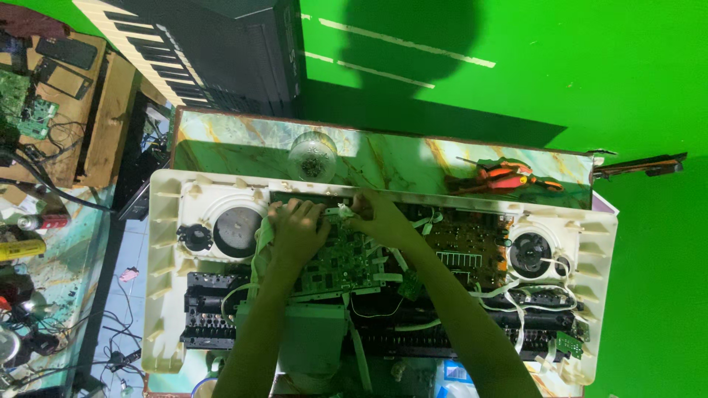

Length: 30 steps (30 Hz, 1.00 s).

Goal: The person plugs internal ribbon cables and wire connectors into a circuit board inside an opened electronic keyboard and positions a metal shield over the components.

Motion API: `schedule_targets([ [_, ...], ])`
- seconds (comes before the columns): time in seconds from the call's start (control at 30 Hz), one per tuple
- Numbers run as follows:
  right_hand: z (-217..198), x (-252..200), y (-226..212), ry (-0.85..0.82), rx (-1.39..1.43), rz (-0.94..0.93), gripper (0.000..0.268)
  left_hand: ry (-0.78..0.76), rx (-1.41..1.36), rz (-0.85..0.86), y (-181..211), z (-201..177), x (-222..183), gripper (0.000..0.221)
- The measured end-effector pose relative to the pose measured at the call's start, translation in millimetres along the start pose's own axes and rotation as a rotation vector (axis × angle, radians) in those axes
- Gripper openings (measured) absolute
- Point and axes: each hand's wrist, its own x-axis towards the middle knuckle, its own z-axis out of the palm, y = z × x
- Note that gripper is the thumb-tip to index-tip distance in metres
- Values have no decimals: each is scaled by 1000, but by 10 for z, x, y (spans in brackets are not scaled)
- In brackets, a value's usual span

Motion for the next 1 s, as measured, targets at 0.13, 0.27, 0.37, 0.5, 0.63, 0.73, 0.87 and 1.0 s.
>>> schedule_targets([
  [0.13, -47, -8, -231, -19, -257, 184, 40, -9, -17, 13, -33, 31, -4, 30],
  [0.27, -114, -23, -225, 6, -374, 36, 26, 32, -28, 38, -10, 46, -3, 32],
  [0.37, -173, -55, -177, 24, -362, -42, 25, 83, -44, 71, 62, 55, 21, 30],
  [0.5, -220, -103, -160, 56, -282, 73, 27, 109, -218, 86, 191, 97, 99, 24],
  [0.63, -226, -67, -126, 122, -175, 182, 35, 23, -342, 126, 210, 167, 110, 43],
  [0.73, -243, -84, -99, 90, -141, 190, 33, 46, -339, 128, 189, 293, 93, 40],
  [0.87, -286, -147, -96, 9, -10, 137, 34, 20, -292, 86, 60, 510, 14, 31],
  [1.0, -396, -229, -157, -68, 105, 50, 41, -264, -415, -100, -114, 849, -101, 28],
])
